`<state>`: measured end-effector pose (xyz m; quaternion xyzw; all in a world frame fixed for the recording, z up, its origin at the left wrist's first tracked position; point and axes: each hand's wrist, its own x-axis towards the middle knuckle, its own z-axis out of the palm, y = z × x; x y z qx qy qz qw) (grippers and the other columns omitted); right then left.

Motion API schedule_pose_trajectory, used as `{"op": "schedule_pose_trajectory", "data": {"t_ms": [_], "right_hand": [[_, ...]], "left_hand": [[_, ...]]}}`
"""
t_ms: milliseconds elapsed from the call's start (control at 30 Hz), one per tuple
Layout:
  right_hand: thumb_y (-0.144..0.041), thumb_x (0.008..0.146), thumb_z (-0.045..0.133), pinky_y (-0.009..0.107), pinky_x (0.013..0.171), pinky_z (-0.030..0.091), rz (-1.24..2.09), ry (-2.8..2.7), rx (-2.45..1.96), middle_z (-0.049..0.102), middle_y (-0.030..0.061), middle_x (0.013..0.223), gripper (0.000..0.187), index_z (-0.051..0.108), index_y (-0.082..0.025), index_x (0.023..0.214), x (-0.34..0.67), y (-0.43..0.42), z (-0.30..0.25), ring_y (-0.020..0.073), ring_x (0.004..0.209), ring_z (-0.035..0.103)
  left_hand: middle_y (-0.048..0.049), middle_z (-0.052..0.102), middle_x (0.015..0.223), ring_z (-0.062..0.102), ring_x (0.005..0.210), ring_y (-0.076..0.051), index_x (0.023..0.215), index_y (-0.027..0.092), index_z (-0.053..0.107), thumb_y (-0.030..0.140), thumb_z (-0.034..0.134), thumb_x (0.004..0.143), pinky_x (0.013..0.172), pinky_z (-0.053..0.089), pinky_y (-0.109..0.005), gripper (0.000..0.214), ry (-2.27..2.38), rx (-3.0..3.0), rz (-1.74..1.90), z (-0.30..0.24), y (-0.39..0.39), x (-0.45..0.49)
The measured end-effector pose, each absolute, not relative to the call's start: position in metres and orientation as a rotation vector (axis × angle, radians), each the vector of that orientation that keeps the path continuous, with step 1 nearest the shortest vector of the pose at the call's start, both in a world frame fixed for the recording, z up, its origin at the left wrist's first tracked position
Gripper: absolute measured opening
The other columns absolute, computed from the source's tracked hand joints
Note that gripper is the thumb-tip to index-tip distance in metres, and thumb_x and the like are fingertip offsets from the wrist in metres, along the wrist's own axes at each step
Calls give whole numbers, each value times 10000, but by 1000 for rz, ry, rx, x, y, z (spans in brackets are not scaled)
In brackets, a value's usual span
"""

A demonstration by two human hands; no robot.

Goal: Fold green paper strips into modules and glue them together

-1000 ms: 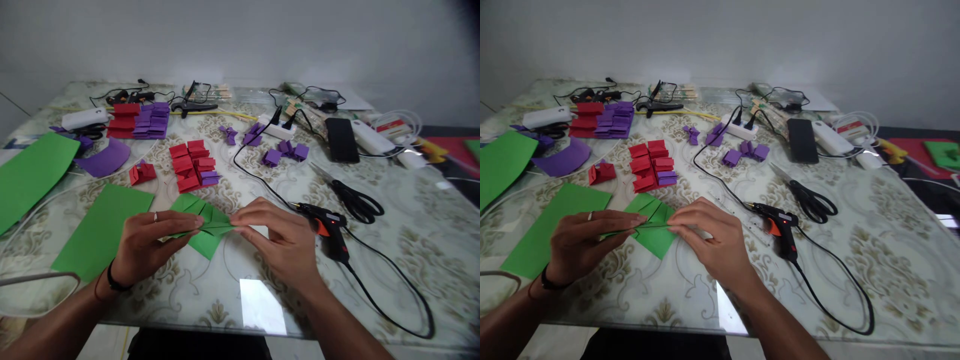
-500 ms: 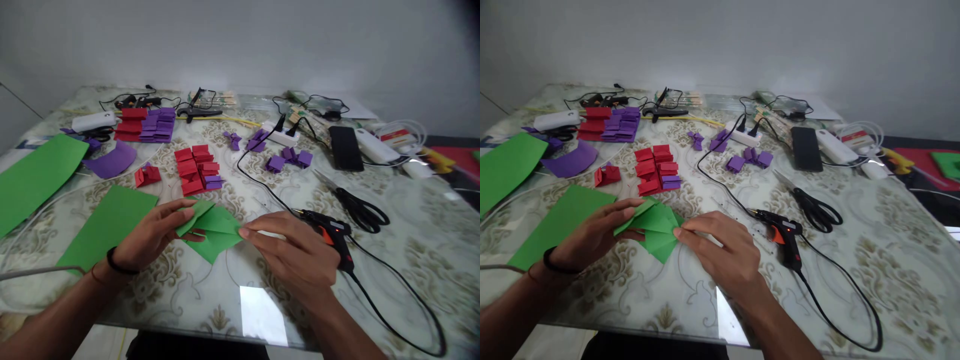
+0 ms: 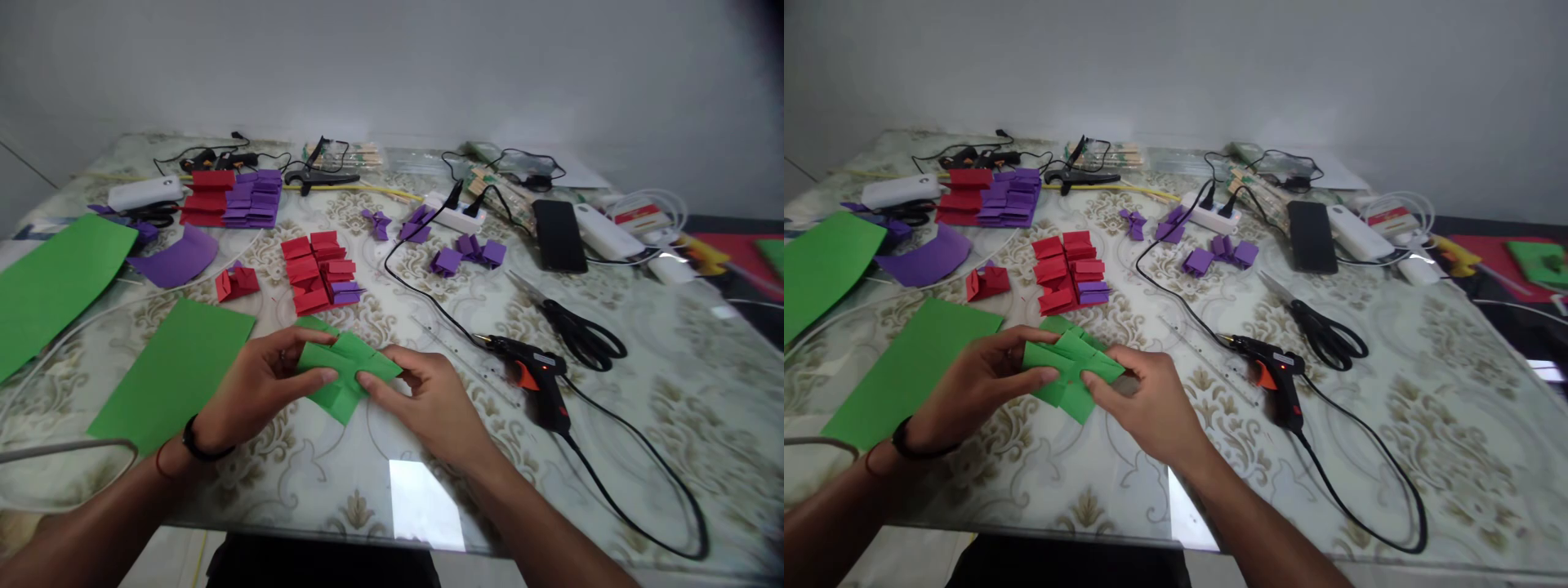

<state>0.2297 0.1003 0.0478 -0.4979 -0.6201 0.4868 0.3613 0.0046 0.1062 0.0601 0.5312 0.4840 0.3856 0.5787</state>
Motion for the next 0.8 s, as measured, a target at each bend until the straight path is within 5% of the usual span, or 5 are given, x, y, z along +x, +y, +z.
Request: {"op": "schedule_pose_trajectory", "data": {"t_ms": [200,333,400,600,800], "right_hand": [[-387,884,739,255,588,484,1278,-1451,-1296,665,-7,712,222,706,-195,777,230,103,49,151,647,601],[-441,876,769,258,590,527,1321,-1297,-1262,697,0,706,263,700,-206,779,232,107,49,163,639,650],[-463,875,783,265,610,556,1371,-1256,-1247,709,0,703,280,703,-208,790,231,107,48,170,646,679],[-508,867,807,293,641,605,1424,-1239,-1220,717,-2,720,309,724,-213,820,227,105,43,184,655,710],[-496,856,842,274,642,601,1425,-1172,-1211,751,6,771,306,758,-201,863,232,107,39,169,655,719]], "left_hand": [[-33,811,996,780,887,-192,1173,242,759,377,845,889,751,628,-255,326,1061,1219,904,58,109,-2],[-84,676,1391,730,1180,-272,1504,369,553,298,979,740,912,660,-342,878,951,1377,992,52,108,-3],[-87,637,1451,686,1264,-275,1520,374,535,265,981,731,981,646,-355,913,1014,1519,1021,50,106,0],[-24,816,897,785,820,-193,1126,213,738,400,719,992,842,644,-316,231,1291,1495,1047,56,105,1],[-67,804,721,776,709,-207,747,161,788,546,653,1016,739,611,-312,489,1240,1276,936,56,112,-9]]}}
